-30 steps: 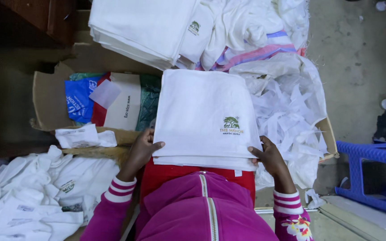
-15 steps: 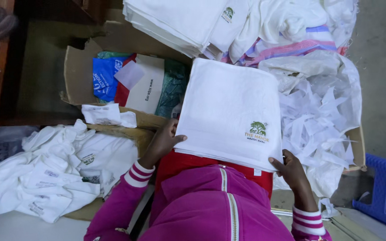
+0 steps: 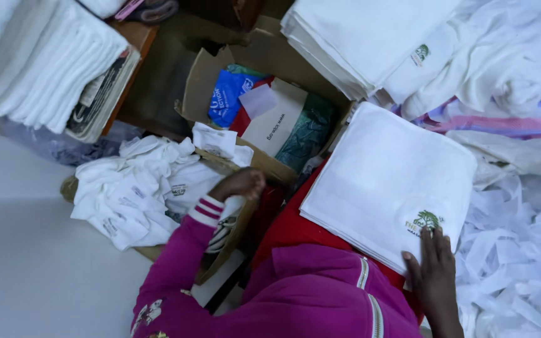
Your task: The person sits on the floor and repeatedly picks up white towels from a pile, unfolds them, and folds them into neat rectangles. They place the folded towels onto a growing stack on their lap. The scene is cluttered with cardboard boxes and loose fabric scraps.
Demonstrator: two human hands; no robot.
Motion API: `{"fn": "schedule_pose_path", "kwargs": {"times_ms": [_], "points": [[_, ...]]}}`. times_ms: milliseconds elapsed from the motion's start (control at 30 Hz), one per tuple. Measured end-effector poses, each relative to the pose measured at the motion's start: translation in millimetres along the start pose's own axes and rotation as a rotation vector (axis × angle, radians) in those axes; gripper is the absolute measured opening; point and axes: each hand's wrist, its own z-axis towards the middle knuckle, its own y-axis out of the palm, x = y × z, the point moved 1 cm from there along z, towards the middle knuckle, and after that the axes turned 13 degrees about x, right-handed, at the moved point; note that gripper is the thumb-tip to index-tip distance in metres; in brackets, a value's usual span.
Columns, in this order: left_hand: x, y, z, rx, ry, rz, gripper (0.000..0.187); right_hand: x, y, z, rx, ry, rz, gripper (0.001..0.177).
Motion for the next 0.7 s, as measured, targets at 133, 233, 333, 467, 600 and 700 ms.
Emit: {"fn": "schedule_pose_path", "kwargs": {"times_ms": [133, 233, 333, 467, 600, 700], "points": [[-73, -88, 15, 0.081, -0.127, 1.254, 0.034, 19, -4, -1, 0.061, -0.136, 0.088, 0.055], [-156, -90, -4, 0.235, -0.117, 1.157, 0.075, -21, -30, 13, 0.073, 0.211, 0.124, 0.058], [-182, -57, 13, 0.48, -0.091, 1.017, 0.148, -17, -16, 21, 0.169, 0.138, 0.093, 0.058], [-202, -33, 24, 0.373, -0.196, 0.947, 0.148, -51, -17, 38, 0.226, 0.085, 0.079, 0.057], [-189, -57, 30, 0.533, -0.104, 0.788, 0.065, -61, -27, 44, 0.18, 0.137, 0.1, 0.054], [-143, -78, 40, 0.466, 0.014, 0.535, 0.038, -56, -33, 50, 0.231, 0.114, 0.101, 0.05]]}}
